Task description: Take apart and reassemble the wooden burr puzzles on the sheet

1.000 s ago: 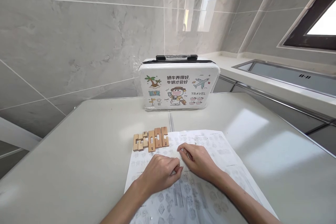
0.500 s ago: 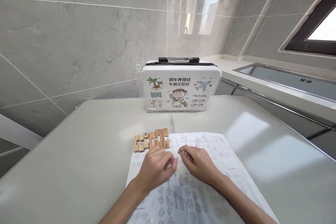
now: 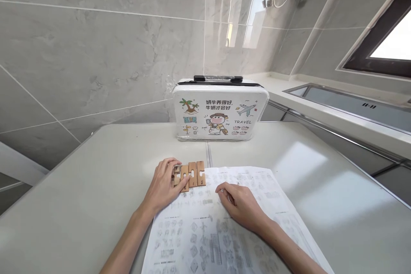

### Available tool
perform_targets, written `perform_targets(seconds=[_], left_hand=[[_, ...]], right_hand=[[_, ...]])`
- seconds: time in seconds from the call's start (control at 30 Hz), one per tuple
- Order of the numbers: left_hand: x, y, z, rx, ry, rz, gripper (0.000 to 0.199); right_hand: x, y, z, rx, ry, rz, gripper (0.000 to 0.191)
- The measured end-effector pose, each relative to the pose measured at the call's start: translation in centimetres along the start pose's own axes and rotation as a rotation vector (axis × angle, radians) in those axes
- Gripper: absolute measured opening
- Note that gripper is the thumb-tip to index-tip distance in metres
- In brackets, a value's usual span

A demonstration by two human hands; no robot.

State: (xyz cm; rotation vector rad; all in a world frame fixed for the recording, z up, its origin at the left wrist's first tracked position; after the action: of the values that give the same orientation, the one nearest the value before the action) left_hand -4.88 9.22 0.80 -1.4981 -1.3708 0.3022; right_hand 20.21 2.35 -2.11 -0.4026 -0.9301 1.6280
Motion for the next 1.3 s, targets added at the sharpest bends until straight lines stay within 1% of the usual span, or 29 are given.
perform_targets(seconds=[0.1, 0.27, 0.37, 0.5, 0.6, 0.67, 0.73, 0.8, 0.87, 0.93, 1.03, 1.13, 1.23, 1.3], left_hand=[[-0.2, 0.2, 0.5, -0.026, 0.017, 0.074, 0.04], [-0.2, 0.4, 1.4, -0.035, -0.057, 0.12, 0.051], [-0.1, 0.3, 1.8, -0.02, -0.076, 0.112, 0.058], [0.0, 0.1, 2.0, 0.021, -0.062, 0.091, 0.061], [0.0, -0.2, 2.0, 0.031, -0.07, 0.057, 0.064], [0.0, -0.5, 1.6, 0.028, -0.075, 0.022, 0.066], [0.0, -0.8, 0.6, 0.014, -0.052, -0.007, 0.067], [-0.1, -0.8, -1.2, -0.018, 0.019, 0.002, 0.068], [-0.5, -0.1, -3.8, -0.075, 0.158, 0.098, 0.069], [-1.3, 0.8, -6.6, -0.136, 0.296, 0.182, 0.075], [-2.5, 2.4, -9.6, -0.206, 0.413, 0.272, 0.078], [-3.3, 3.7, -10.9, -0.25, 0.435, 0.311, 0.075], [-3.6, 4.4, -11.0, -0.271, 0.405, 0.332, 0.075], [-3.6, 4.4, -10.8, -0.288, 0.394, 0.35, 0.078]], right_hand=[[0.1, 0.0, 0.0, 0.006, -0.003, -0.006, 0.024], [0.0, 0.3, -0.3, 0.007, -0.008, -0.004, 0.024], [0.0, 0.4, -0.4, 0.003, -0.009, -0.005, 0.024], [0.1, 0.3, -0.3, -0.001, -0.012, -0.008, 0.023], [0.2, 0.2, -0.3, -0.002, -0.007, -0.006, 0.022], [0.2, 0.2, -0.2, -0.006, -0.004, -0.003, 0.022], [0.2, 0.2, -0.2, -0.009, -0.003, -0.001, 0.021], [0.2, 0.2, -0.2, -0.011, -0.006, -0.005, 0.021], [0.1, 0.2, -0.2, -0.01, -0.011, -0.01, 0.021], [0.1, 0.2, -0.3, -0.005, -0.014, -0.016, 0.02], [0.1, 0.1, -0.3, 0.012, -0.018, -0.02, 0.019], [0.2, 0.2, -0.4, 0.022, -0.024, -0.014, 0.018], [0.2, 0.2, -0.4, 0.023, -0.024, -0.009, 0.017], [0.2, 0.2, -0.5, 0.022, -0.022, -0.01, 0.018]])
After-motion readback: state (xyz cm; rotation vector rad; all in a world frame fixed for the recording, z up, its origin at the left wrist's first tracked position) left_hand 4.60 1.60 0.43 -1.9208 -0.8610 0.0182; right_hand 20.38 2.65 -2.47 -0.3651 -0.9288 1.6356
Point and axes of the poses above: each hand's wrist, its own x-axis towards the middle knuckle, its own y-axis out of the palm, z = x × y, the point moved 5 cm from there along x, towards the middle knuckle, and after that the axes turned 3 degrees about -x, right-handed, at the moved point
